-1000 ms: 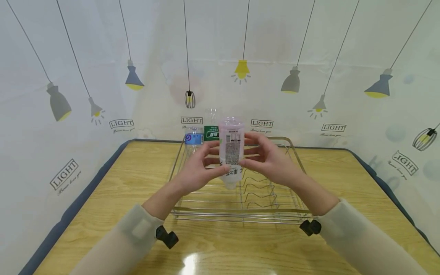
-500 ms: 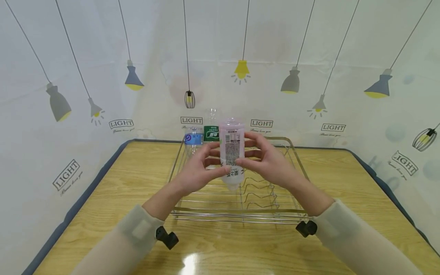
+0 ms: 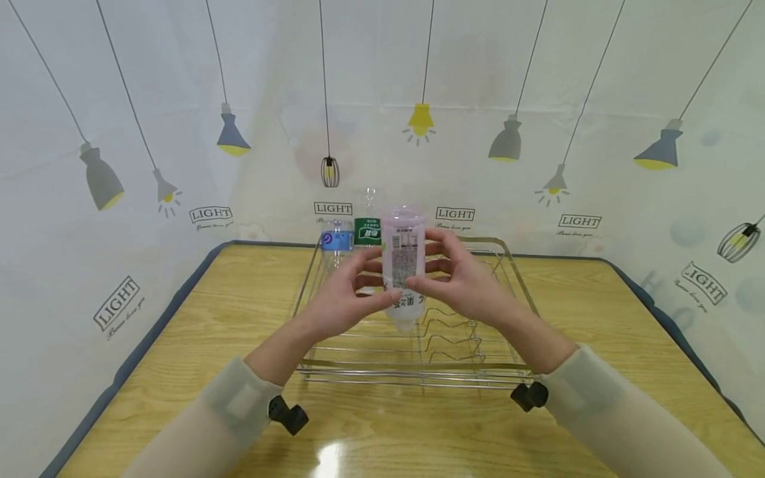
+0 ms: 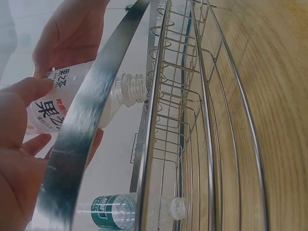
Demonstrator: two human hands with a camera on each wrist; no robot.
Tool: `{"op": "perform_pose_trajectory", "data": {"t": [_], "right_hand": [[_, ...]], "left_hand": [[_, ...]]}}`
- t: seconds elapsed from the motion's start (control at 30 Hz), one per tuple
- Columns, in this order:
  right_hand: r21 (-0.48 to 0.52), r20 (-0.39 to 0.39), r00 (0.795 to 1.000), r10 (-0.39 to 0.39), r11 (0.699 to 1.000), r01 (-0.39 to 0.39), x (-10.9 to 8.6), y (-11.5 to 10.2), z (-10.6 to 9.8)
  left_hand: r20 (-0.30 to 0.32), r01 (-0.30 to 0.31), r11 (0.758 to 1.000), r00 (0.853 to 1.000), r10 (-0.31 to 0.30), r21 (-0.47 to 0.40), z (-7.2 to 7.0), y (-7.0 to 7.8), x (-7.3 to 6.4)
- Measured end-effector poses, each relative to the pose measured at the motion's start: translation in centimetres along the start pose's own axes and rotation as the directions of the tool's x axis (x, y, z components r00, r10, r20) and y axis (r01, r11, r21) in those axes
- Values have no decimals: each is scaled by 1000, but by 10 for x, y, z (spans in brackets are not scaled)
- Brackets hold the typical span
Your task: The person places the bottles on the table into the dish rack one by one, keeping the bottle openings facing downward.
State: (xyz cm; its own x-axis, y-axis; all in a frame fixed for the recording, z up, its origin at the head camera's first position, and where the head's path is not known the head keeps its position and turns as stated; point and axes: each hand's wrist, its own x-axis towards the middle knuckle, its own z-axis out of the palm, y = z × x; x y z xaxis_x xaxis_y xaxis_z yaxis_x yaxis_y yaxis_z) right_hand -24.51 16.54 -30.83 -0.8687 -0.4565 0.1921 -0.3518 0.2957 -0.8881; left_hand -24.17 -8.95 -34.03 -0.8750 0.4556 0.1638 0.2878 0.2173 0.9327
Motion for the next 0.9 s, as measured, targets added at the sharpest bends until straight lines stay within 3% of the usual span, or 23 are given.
{"op": "perform_pose_trajectory", "data": {"t": [0.23,0.4,0.63,0.9], "right_hand": [[-7,-19,999,-33,999,33,0,0,-3],[-30,-59,997,-41,999,40,2,-1,-11],[-21,-86,996,-11,1000,9,9,-5,-21],[5,-147,989,24,1000,-24,25,-13,-28]], "left_hand": [[-10,-37,998,999,38,54,-7,-5,-10],[-33,-11,995,999,15,98,-20,-12,-26],[-106,4,988,994,13,155,-46,-26,-49],[-213,42,954,977,23,296,-68,-38,-76]]}}
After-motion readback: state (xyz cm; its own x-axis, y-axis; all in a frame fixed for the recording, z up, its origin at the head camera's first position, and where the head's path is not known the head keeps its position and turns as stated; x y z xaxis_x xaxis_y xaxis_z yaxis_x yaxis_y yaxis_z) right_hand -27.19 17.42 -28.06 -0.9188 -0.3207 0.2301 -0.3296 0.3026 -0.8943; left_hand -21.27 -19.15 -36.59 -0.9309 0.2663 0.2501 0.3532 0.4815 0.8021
